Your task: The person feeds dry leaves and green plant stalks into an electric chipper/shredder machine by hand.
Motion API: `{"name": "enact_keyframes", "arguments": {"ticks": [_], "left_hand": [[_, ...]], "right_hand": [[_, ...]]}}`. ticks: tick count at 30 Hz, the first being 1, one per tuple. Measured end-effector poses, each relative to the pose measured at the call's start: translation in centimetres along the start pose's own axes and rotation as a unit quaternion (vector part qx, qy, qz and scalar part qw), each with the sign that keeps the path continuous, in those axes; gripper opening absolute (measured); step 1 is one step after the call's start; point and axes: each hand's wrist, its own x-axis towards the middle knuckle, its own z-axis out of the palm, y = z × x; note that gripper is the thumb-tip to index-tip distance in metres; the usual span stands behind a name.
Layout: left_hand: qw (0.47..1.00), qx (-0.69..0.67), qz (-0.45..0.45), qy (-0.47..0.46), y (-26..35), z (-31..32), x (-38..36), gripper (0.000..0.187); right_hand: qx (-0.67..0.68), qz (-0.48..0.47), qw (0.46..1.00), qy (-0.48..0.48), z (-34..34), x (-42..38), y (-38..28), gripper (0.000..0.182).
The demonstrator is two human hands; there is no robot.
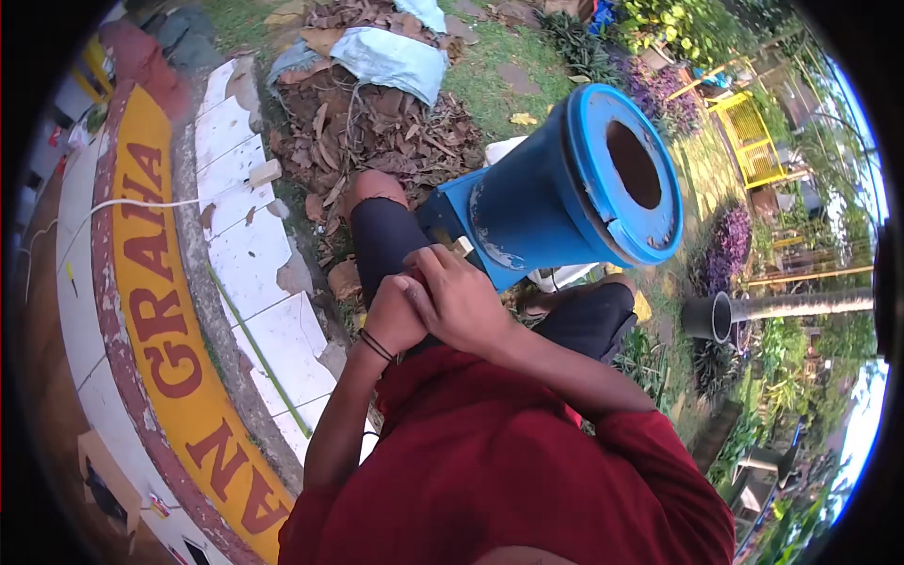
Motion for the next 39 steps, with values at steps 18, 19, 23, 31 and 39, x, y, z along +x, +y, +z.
{"name": "enact_keyframes", "arguments": {"ticks": [18,19,23,31,39], "left_hand": [[0.856,0.104,-0.049,-0.504,10.3,15.1,0.8,0.014],[0.844,0.111,-0.063,-0.521,10.4,15.4,1.3,0.012],[0.780,0.241,0.005,-0.577,13.3,18.2,4.0,0.020],[0.651,0.058,0.008,-0.756,13.5,23.5,7.6,0.034],[0.526,0.030,-0.135,-0.839,14.0,29.7,8.2,0.020]], "right_hand": [[0.422,0.487,0.700,0.306,-5.8,-28.1,9.8,0.026],[0.420,0.520,0.700,0.251,-5.4,-29.2,9.4,0.026],[0.269,0.441,0.797,0.314,-8.9,-27.8,9.8,0.043],[-0.088,0.259,0.953,0.129,-9.2,-28.6,8.9,0.092],[-0.242,0.334,0.902,0.128,-8.2,-31.1,10.7,0.089]]}}
